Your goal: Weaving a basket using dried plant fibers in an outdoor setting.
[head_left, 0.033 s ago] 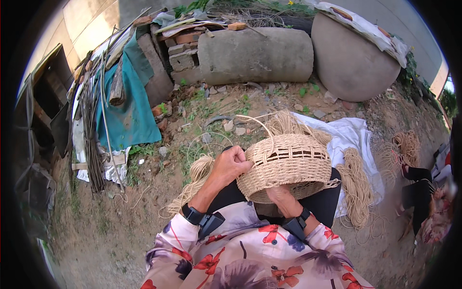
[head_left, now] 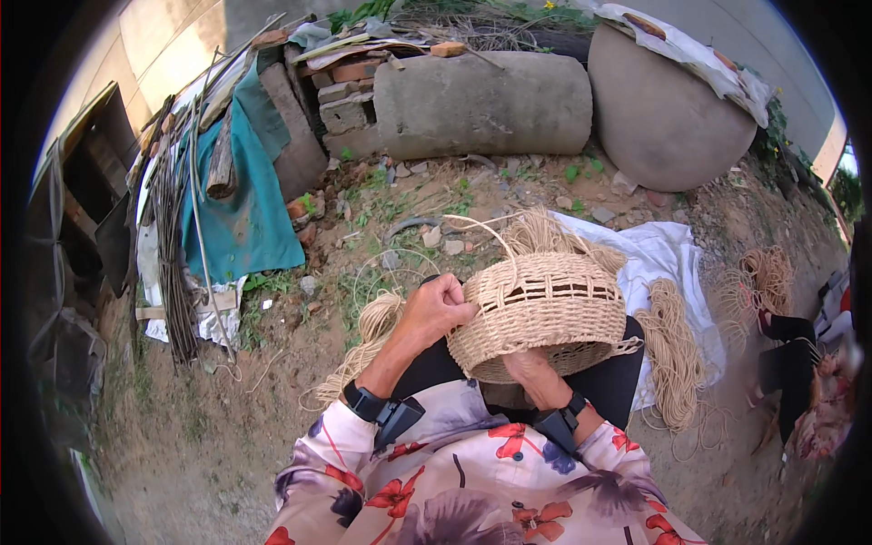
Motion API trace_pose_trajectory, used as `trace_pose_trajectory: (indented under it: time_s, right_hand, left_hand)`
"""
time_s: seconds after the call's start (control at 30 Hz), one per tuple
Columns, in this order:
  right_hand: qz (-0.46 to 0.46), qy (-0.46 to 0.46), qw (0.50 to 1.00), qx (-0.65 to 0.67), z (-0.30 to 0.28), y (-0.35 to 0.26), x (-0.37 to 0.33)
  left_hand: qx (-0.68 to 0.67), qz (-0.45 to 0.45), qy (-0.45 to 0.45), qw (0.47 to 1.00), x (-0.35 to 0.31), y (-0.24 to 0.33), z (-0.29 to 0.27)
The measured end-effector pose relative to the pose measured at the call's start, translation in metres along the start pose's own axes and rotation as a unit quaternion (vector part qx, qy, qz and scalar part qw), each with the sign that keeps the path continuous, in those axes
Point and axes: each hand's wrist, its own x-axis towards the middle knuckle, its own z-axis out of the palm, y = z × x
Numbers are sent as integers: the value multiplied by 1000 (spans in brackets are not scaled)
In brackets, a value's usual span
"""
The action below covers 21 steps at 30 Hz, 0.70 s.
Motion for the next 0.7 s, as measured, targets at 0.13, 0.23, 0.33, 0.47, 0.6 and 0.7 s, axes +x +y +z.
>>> trace_pose_trajectory:
  time_s: [0.13,0.23,0.33,0.47,0.6,0.7]
  right_hand:
    - [30,17,981,-190,-4,-10,6]
    - [72,-40,993,86,-5,-19,11]
    - [56,-80,995,17,-3,-22,12]
    - [76,-53,996,1,-10,-16,10]
    - [75,-47,996,-29,-31,-2,5]
    - [79,-42,995,-42,-46,13,3]
  left_hand:
    - [-87,-88,-74,990,10,-2,-1]
    - [-106,-102,-87,985,10,-1,-3]
    - [-137,-103,-104,980,7,-1,-5]
    - [-193,-92,-113,970,2,-2,-8]
    - [-264,-88,-71,958,-9,-10,-6]
    - [-257,-93,-12,962,-24,-18,-1]
